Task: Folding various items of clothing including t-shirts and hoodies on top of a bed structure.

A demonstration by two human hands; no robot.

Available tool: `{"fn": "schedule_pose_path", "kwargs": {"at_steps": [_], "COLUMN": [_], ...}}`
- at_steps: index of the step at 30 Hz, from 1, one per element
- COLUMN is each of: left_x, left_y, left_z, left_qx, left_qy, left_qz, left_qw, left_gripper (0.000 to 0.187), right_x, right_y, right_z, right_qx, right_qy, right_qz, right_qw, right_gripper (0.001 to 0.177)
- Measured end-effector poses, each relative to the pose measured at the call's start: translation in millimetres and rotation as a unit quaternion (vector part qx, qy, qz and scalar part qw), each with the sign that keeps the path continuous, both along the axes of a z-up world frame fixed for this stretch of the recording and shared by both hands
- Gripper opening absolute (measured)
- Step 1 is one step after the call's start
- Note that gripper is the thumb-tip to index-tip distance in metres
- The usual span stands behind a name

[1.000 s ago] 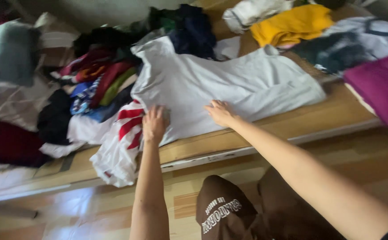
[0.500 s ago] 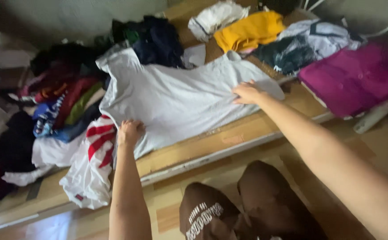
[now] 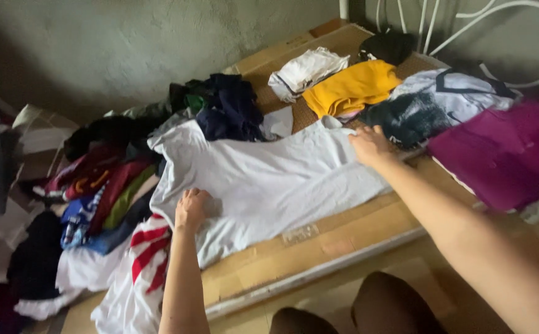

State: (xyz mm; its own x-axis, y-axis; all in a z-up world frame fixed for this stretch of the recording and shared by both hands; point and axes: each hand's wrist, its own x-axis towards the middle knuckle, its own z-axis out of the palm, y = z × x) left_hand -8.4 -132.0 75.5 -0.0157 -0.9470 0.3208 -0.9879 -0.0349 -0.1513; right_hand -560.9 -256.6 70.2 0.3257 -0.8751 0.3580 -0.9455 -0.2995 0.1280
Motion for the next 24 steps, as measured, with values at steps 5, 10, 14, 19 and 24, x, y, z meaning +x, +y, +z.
{"fn": "schedule_pose_path", "kwargs": {"at_steps": [5, 10, 14, 19, 24], "left_x": [-23, -19, -24, -34, 6], "left_y": [-51, -132, -162, -162, -158], "left_z": [26, 19, 40, 78, 57], "left_qx": [-0.017, -0.06, -0.133, -0.039, -0.027], "left_qy": [0.046, 0.039, -0.079, 0.016, -0.156], "left_qz": [-0.06, -0.137, -0.148, -0.103, -0.065], "left_qw": [0.997, 0.988, 0.977, 0.994, 0.985], "left_gripper": [0.034, 0.042, 0.041, 0.065, 0.036], "right_x": [50, 86, 103, 116, 100], "right_y": [-55, -131, -185, -188, -173], "right_z": [-4, -23, -45, -40, -24], "right_qx": [-0.002, -0.051, 0.013, 0.094, -0.002], "right_qy": [-0.076, -0.038, -0.038, 0.067, 0.134], "right_qz": [0.061, 0.148, 0.156, 0.058, 0.05], "right_qw": [0.995, 0.987, 0.987, 0.992, 0.99], "right_gripper": [0.031, 0.038, 0.042, 0.035, 0.025]}}
